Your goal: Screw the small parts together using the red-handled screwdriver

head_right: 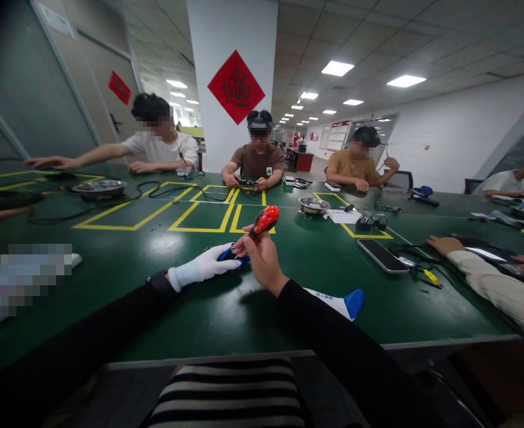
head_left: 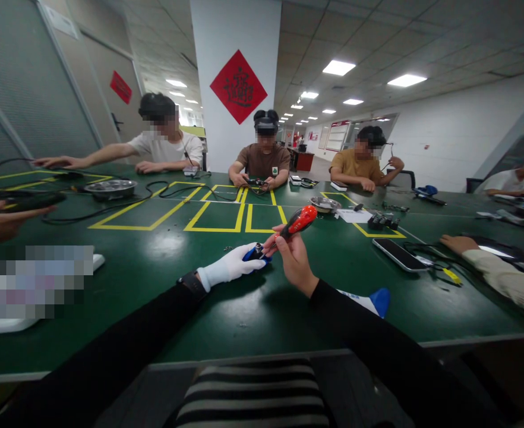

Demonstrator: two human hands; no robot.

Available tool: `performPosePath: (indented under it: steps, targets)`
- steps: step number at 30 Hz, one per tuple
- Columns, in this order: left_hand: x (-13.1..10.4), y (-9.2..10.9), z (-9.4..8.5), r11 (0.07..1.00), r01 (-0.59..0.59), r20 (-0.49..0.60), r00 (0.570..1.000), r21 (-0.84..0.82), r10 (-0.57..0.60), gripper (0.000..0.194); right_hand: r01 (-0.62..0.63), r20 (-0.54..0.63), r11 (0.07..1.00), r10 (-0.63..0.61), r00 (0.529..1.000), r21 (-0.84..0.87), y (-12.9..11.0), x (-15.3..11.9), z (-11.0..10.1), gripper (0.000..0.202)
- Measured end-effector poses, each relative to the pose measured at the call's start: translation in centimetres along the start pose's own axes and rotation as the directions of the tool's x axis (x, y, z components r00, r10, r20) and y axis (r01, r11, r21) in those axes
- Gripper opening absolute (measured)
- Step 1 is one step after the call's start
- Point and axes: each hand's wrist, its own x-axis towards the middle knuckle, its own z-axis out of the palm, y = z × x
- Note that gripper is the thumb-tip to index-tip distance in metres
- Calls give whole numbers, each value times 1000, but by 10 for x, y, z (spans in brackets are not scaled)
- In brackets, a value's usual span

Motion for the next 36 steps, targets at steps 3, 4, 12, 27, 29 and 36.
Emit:
performPosePath:
  steps: [3,4,12,27,29,36]
  targets:
    - [0,1,0,1000,-6,1,1000,14,6,41,6,5,1000,-6,1000,8,0,0,0,22]
    - [0,1,-1,1000,-12,5,1000,18,12,41,7,6,1000,-7,1000,10,0,0,-1,22]
    - [0,3,-1,999,-22,14,1000,23,22,40,-5,0,1000,5,1000,-4,0,1,0,23]
    - [0,1,-2,999,-27,8,1000,41,27,41,-14,-12,1000,14,1000,-3,-1,1,0,25]
    - [0,1,-2,999,-27,9,1000,32,26,41,-19,-10,1000,19,1000,-3,-1,1,0,25]
    - [-3,4,-1,999,-21,19,1000,26,20,38,-14,-9,1000,14,1000,5,-2,0,1,23]
